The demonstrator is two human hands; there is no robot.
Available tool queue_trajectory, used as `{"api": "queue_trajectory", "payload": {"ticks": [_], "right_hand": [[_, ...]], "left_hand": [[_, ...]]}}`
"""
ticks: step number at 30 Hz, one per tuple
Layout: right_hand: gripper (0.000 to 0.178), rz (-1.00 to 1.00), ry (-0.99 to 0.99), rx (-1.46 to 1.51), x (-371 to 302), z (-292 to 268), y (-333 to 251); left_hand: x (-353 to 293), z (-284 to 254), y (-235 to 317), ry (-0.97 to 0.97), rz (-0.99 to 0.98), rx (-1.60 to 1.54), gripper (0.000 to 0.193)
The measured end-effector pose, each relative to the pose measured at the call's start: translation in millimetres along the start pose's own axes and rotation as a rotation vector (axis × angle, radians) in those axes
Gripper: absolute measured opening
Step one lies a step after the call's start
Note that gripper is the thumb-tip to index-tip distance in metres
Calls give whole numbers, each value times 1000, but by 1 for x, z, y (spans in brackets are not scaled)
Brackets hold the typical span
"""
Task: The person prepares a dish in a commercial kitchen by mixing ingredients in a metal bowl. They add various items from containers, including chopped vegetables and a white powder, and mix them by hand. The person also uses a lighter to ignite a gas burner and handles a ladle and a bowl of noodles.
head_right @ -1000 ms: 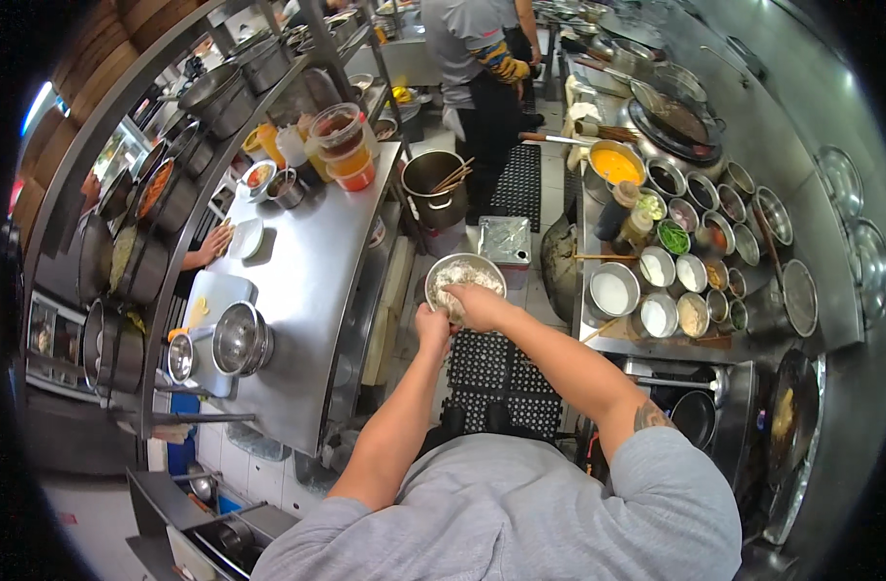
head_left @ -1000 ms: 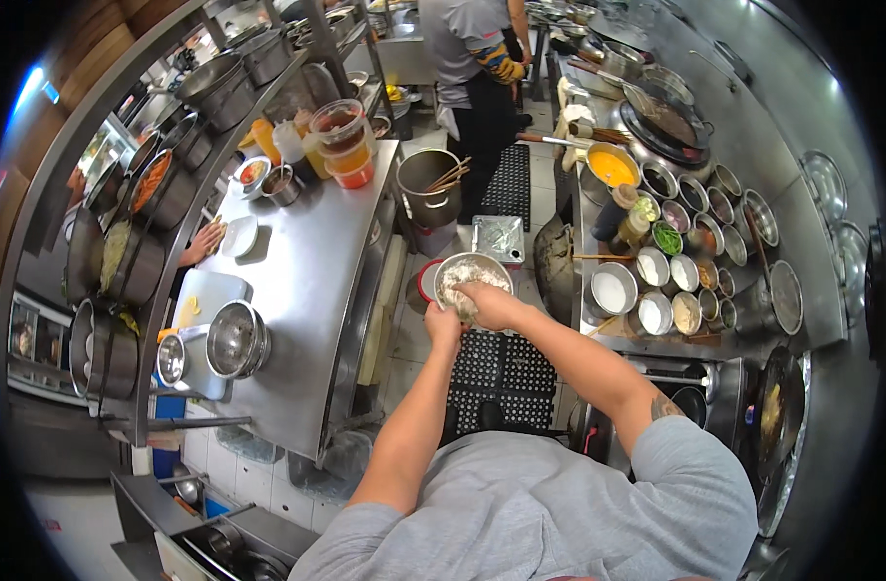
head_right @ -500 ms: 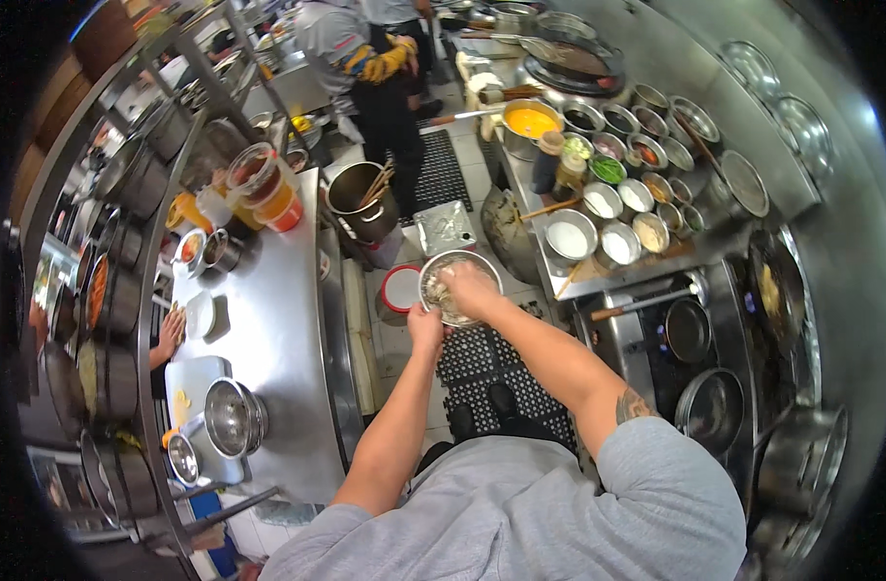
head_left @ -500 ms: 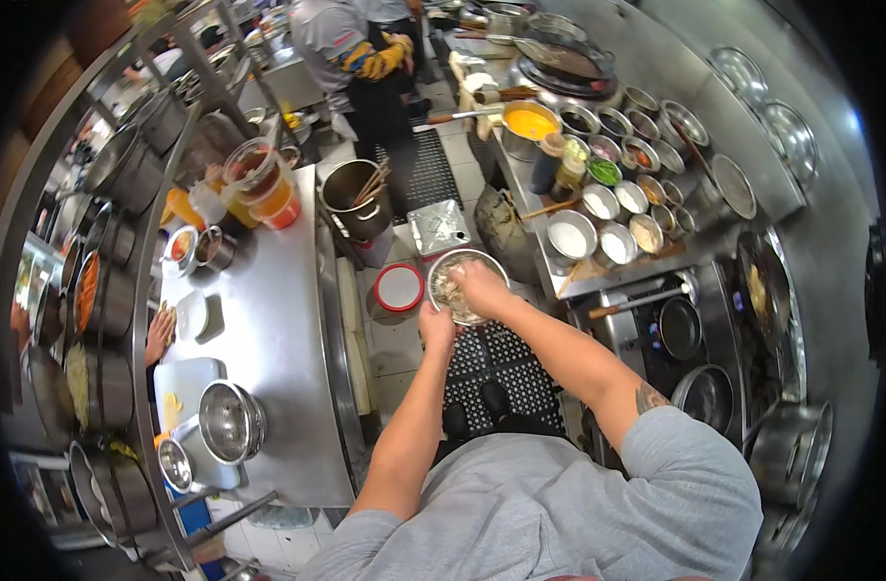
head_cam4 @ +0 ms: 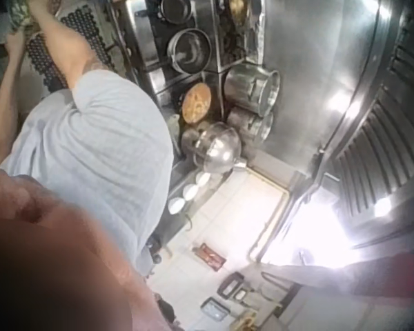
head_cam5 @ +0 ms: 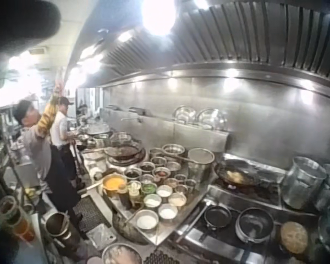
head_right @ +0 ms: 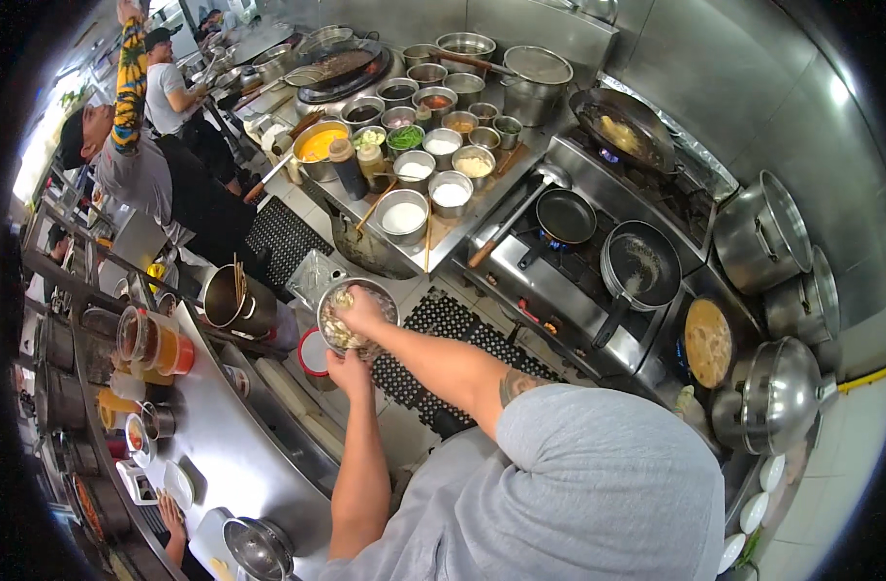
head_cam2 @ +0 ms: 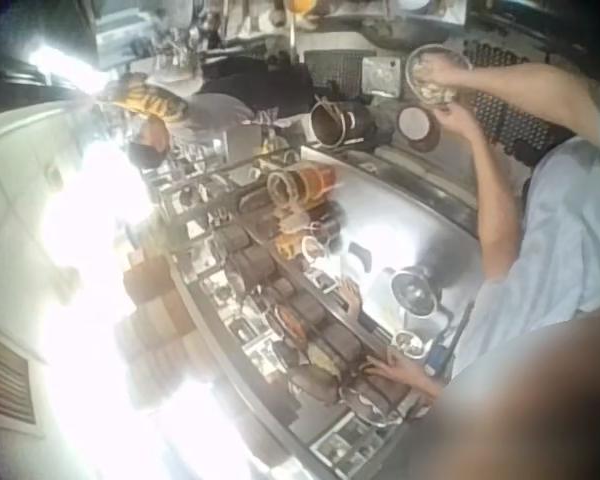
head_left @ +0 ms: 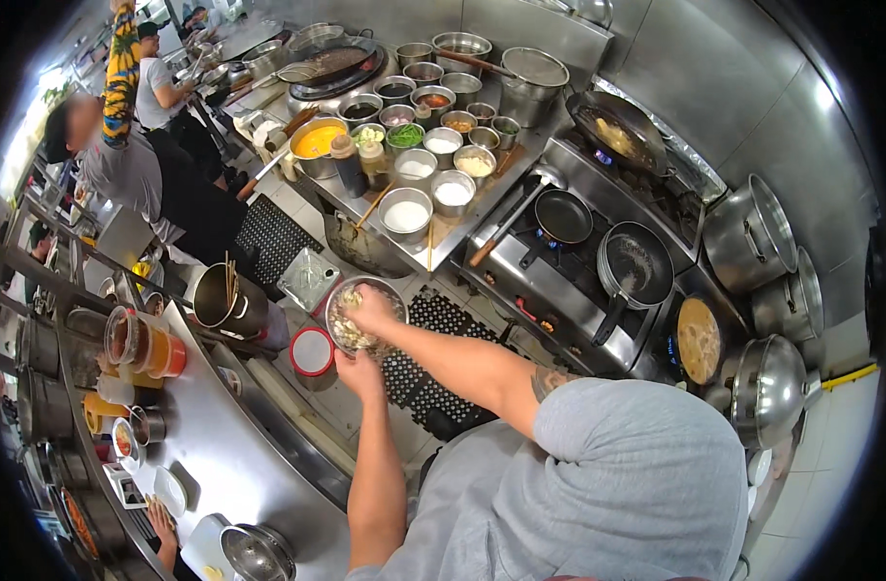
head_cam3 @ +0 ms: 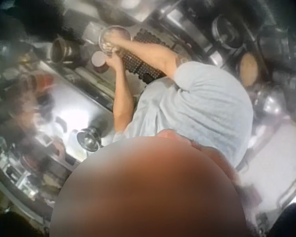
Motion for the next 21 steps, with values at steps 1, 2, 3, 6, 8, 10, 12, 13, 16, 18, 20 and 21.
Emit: {"api": "queue_trajectory", "payload": {"ticks": [1,2,3,6,8,10,12,13,16,18,20,21], "right_hand": [[53,-100,-69,-128,0,-4,11],[48,-201,-138,-255,-1,-8,22],[46,-355,-215,-383,-2,-9,39],[58,-414,-337,-431,-27,-12,49],[76,-383,-402,-387,-41,-16,33],[80,-331,-382,-333,-38,-16,31],[68,-298,-381,-332,-23,-20,30],[62,-256,-410,-413,-26,-28,8],[49,-451,-341,-440,-24,-37,3],[60,-661,-310,-367,-28,-28,19],[74,-570,-463,-373,-51,-23,2],[83,-529,-459,-344,-44,-20,12]], "left_hand": [[3,-6,-7,-45,-73,-54,13],[6,-11,-14,-90,-146,-108,14],[6,-12,-13,-134,-197,-117,16],[8,-25,-18,-163,-195,-130,9],[9,-27,-22,-138,-173,-149,10],[6,-17,-17,-162,-153,-136,12],[3,-10,-13,-200,-152,-118,15],[2,-16,-16,-190,-173,-93,16],[2,-23,-9,-174,-214,-71,24],[0,-23,14,-122,-207,-141,25],[24,-38,-29,-66,-79,-139,23],[20,-31,-21,-73,-80,-88,22]]}}
Point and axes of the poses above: each hand's wrist, its own x-axis towards the middle knuckle, its own z-axis out of the palm, y = z × x, the point moved 3 cm from there along x, towards the middle knuckle, and after that the axes turned 1 degree about -y, right-handed, at the moved point
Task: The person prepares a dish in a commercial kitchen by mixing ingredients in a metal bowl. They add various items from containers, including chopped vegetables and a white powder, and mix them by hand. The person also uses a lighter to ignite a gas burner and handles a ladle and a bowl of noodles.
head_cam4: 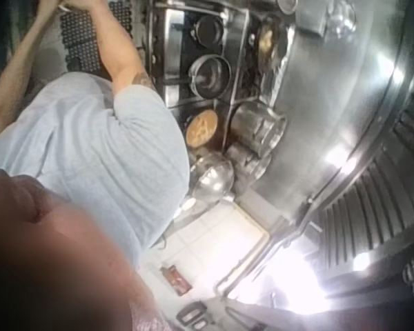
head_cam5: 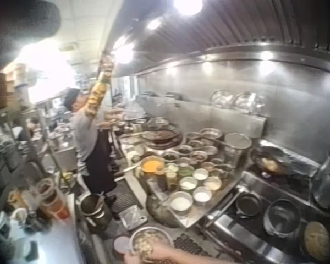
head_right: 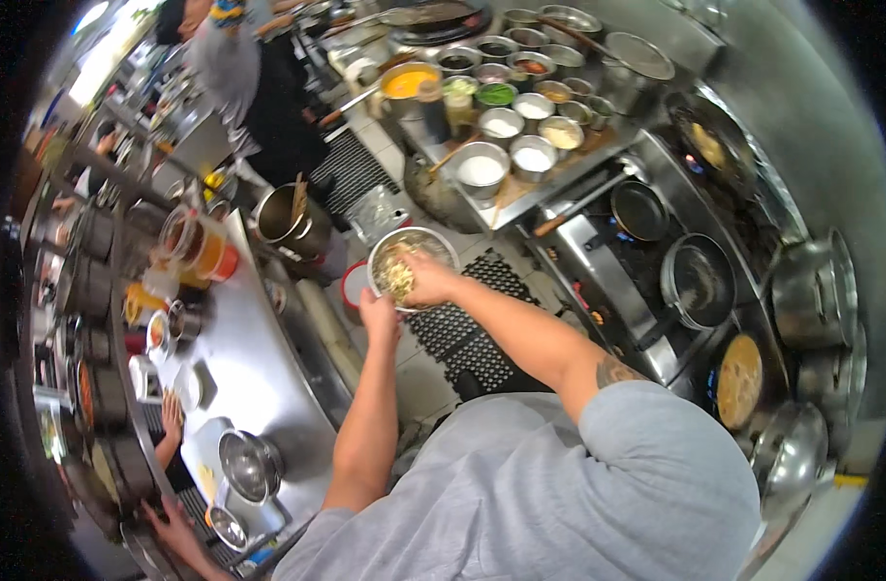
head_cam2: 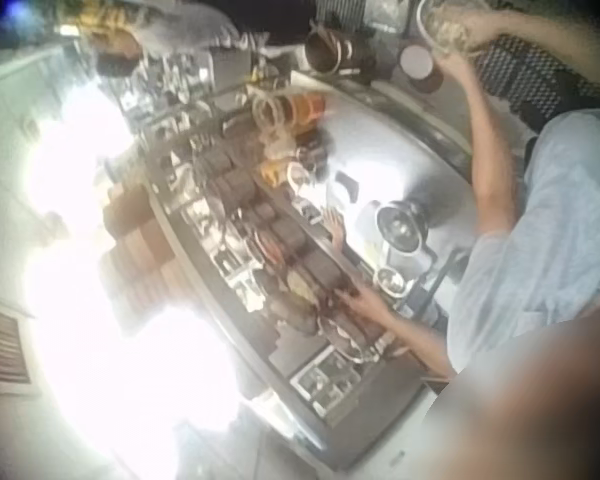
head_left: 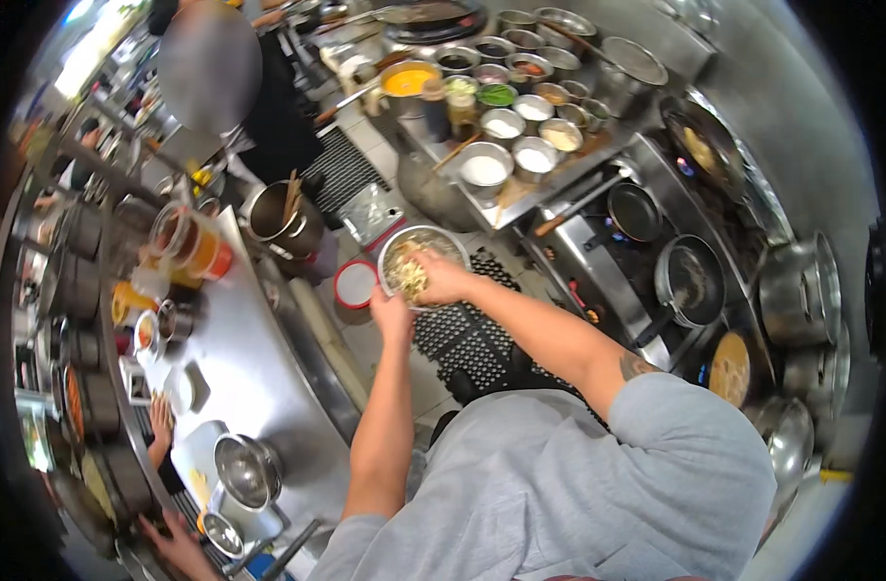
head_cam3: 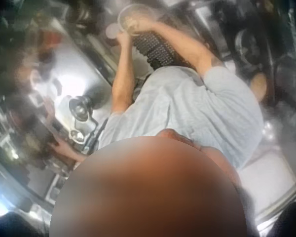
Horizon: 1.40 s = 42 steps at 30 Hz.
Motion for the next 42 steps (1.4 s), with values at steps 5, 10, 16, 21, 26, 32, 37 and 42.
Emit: {"api": "queue_trajectory", "payload": {"ticks": [5,10,16,21,26,32,37,42], "right_hand": [[60,170,-134,-227,20,-17,-8],[55,-10,-212,-175,25,-16,-12],[77,-31,-179,-165,26,-27,-12],[65,19,-238,-57,28,0,-7],[60,-16,-183,-229,19,-21,-11],[48,479,143,1212,46,25,6],[29,276,322,769,45,9,12],[58,-122,-10,21,19,-11,6]], "left_hand": [[-23,12,13,19,-106,106,20],[-12,6,2,-24,-206,60,23],[-26,-6,11,-88,-154,-129,25],[-35,5,15,-47,-131,56,26],[-28,3,-8,204,-154,78,29],[-65,26,34,479,174,245,20],[-71,41,42,429,180,341,19],[-44,13,8,395,-42,131,22]]}}
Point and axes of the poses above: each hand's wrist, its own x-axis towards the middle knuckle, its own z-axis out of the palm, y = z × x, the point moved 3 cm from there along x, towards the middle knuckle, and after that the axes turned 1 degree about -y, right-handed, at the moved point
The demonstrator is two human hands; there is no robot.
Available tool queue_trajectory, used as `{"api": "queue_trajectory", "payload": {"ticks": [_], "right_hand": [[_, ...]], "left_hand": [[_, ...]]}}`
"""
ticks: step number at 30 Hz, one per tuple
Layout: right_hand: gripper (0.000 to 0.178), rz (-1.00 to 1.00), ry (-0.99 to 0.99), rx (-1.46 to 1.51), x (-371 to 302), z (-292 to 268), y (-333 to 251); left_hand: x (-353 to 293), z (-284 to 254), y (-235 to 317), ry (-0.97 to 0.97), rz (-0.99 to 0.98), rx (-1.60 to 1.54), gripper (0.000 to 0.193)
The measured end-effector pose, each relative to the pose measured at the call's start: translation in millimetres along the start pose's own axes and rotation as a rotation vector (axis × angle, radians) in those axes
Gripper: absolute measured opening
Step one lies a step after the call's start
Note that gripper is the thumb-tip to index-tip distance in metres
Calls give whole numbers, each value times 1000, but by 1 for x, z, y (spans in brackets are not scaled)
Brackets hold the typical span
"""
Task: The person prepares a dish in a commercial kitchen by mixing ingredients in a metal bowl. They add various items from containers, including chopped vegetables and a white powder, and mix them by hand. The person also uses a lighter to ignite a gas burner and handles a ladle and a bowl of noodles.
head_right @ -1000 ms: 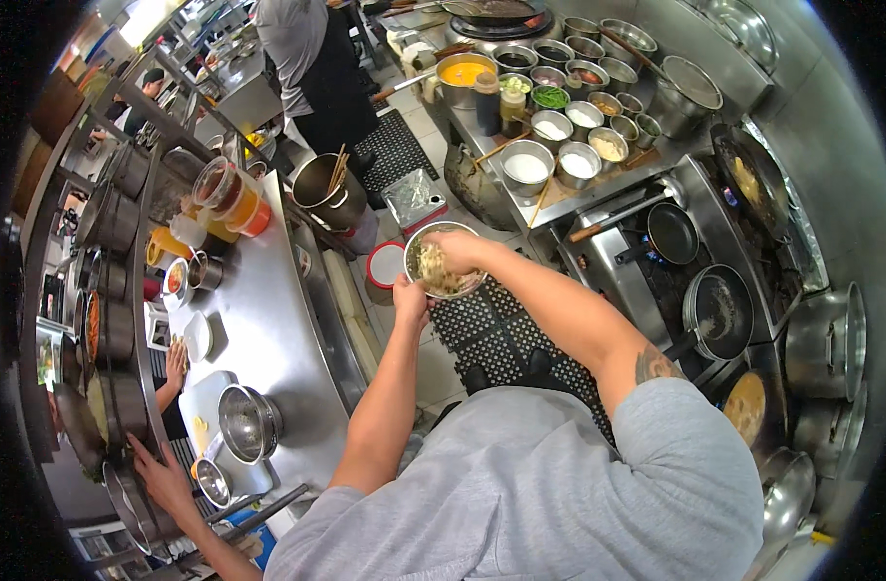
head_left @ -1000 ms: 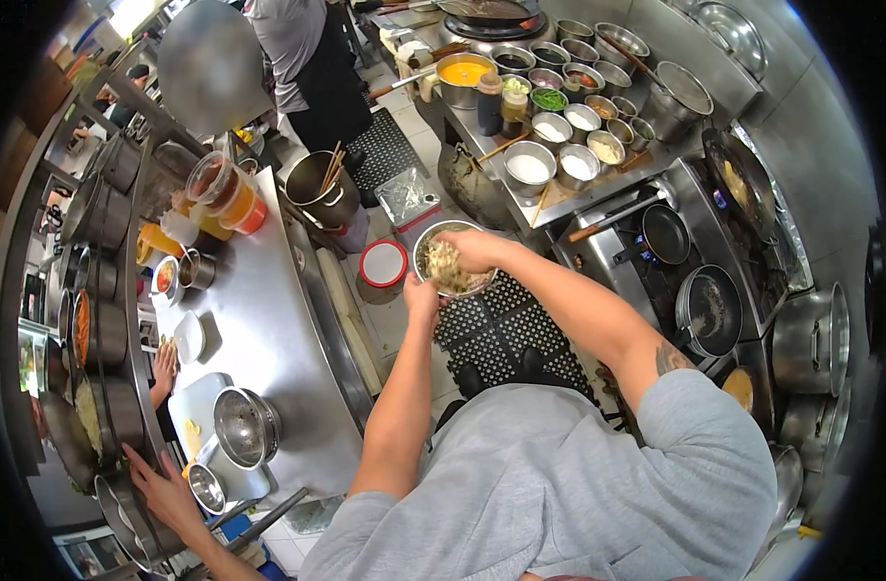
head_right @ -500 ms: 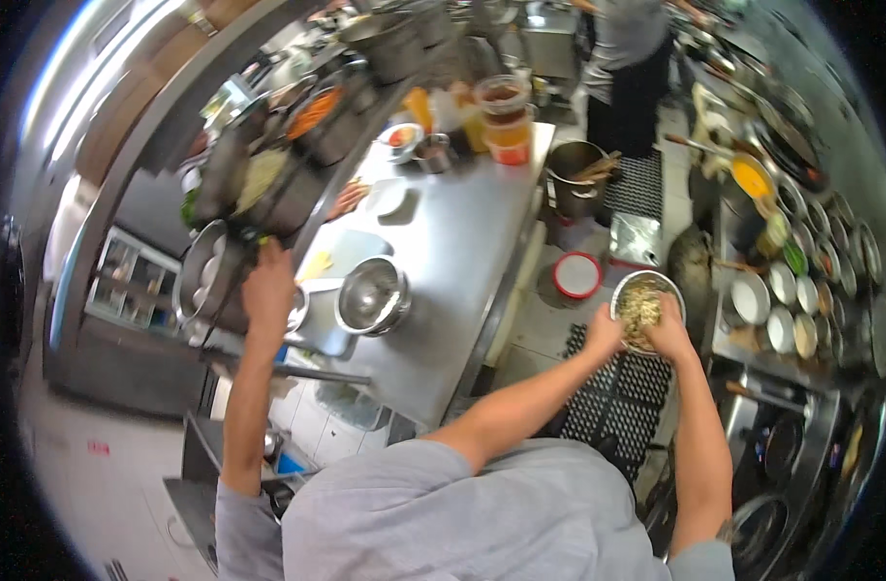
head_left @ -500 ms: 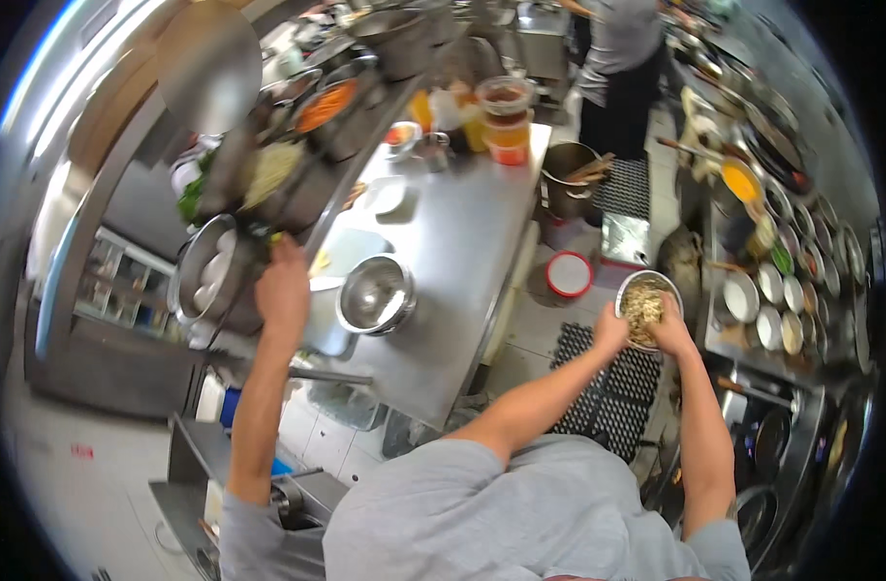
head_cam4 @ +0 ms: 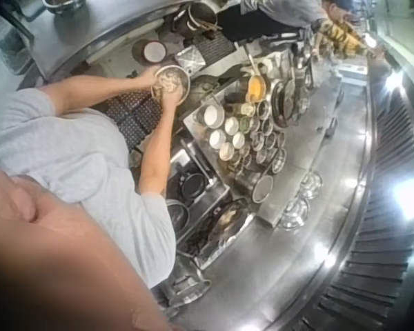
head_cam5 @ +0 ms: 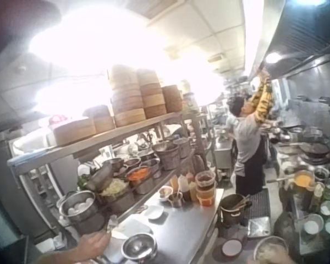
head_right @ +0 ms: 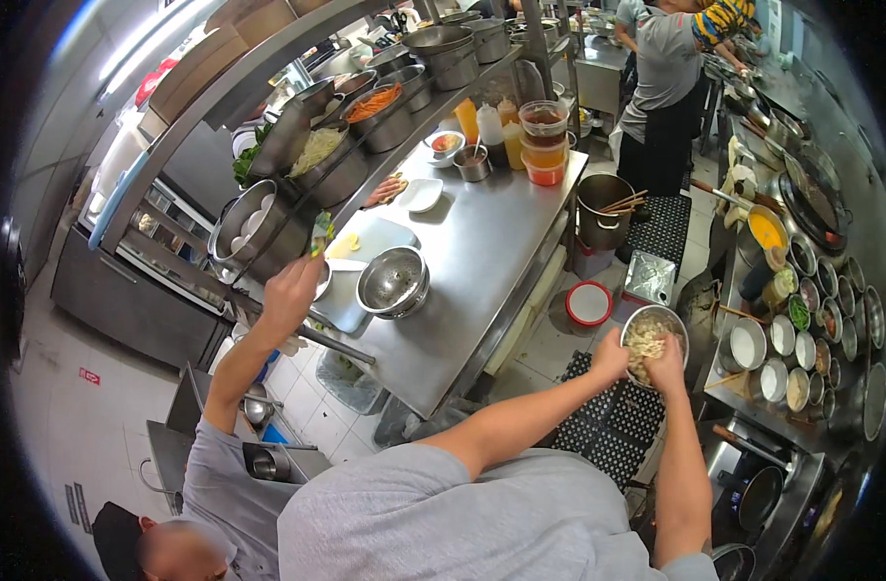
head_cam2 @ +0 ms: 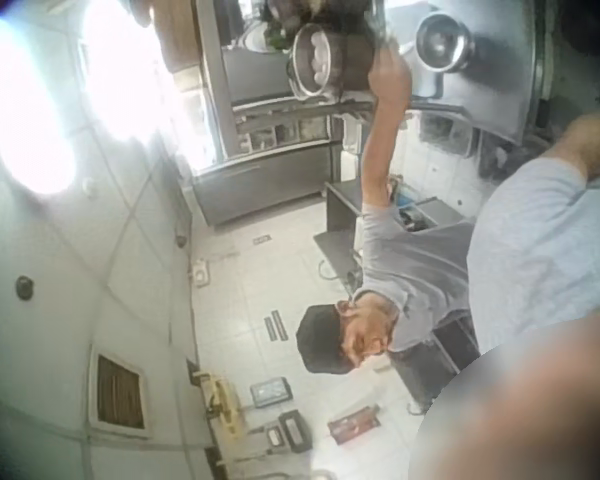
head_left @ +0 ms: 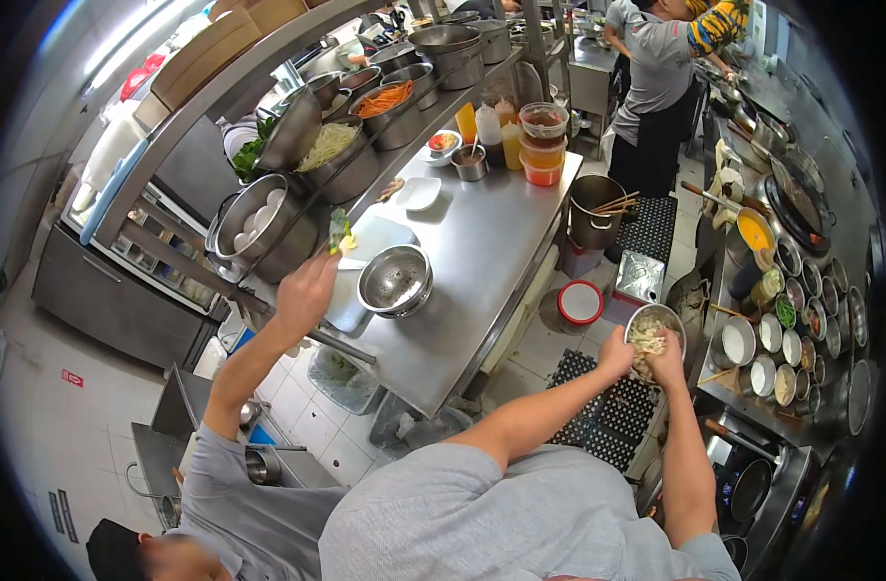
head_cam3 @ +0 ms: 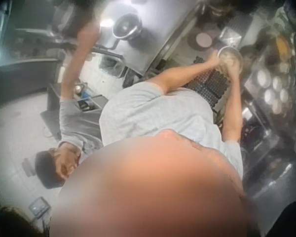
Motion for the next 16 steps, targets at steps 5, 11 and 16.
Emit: {"api": "queue_trajectory", "payload": {"ticks": [5,11,16], "right_hand": [[80,301,-50,431,3,7,11],[60,39,21,-200,25,-21,4],[70,20,-457,-166,11,-46,-25]], "left_hand": [[-16,19,21,31,188,146,28],[-23,14,37,-164,-100,-111,25],[-4,9,15,-210,-97,-158,35]]}}
Point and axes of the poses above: each hand's wrist, its own x-axis towards the middle knuckle, its own z-axis out of the palm, y = z × x, the point moved 3 cm from there along x, towards the middle knuckle, and after that the axes turned 1 degree about -y, right-handed, at the moved point
